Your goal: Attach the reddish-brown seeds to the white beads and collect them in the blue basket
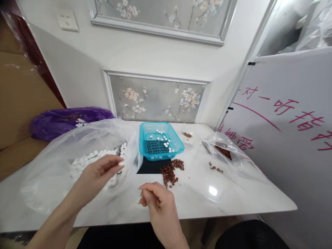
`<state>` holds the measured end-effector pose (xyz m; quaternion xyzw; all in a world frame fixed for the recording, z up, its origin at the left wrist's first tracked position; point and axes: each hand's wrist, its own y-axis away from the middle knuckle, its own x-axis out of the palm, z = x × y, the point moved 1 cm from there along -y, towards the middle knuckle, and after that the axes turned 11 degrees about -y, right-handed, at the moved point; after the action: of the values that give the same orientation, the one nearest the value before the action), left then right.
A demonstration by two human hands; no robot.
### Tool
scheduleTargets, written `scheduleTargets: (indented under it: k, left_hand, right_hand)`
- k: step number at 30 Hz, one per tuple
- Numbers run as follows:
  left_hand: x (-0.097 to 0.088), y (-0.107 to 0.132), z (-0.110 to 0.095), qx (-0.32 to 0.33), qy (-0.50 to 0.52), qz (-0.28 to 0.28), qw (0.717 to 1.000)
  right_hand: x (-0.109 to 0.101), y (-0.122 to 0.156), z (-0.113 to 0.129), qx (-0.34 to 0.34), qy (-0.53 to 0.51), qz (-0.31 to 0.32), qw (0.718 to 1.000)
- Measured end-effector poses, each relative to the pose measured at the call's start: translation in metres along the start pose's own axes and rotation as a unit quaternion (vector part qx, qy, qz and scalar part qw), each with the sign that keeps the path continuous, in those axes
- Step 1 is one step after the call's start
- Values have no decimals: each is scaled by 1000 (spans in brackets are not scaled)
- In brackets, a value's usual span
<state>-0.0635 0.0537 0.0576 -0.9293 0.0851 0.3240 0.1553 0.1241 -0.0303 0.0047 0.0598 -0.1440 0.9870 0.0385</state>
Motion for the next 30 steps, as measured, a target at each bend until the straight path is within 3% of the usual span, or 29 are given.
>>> scheduleTargets:
  k: [2, 5, 8, 10, 19, 30]
  left_hand:
    - [18, 13, -16, -44, 173, 77, 981]
    - [49, 29, -32, -104, 384, 164, 902]
    - [73, 34, -31, -162, 515, 189, 820]
    - [82, 33, -26, -179, 553, 195, 790]
    - [99, 31, -13, -227, 576, 175, 766]
    - [97, 33, -14, -189, 569, 168, 783]
  right_hand:
    - [-1, 1, 2, 1, -22, -41, 999]
    - [-4, 1, 6, 2, -50, -89, 995]
    - [-9, 1, 10, 2, -61, -95, 994]
    - [-10, 0, 10, 1, -62, -95, 994]
    - [-5, 1, -2, -24, 8, -96, 995]
    - [-1, 3, -5, -86, 178, -98, 975]
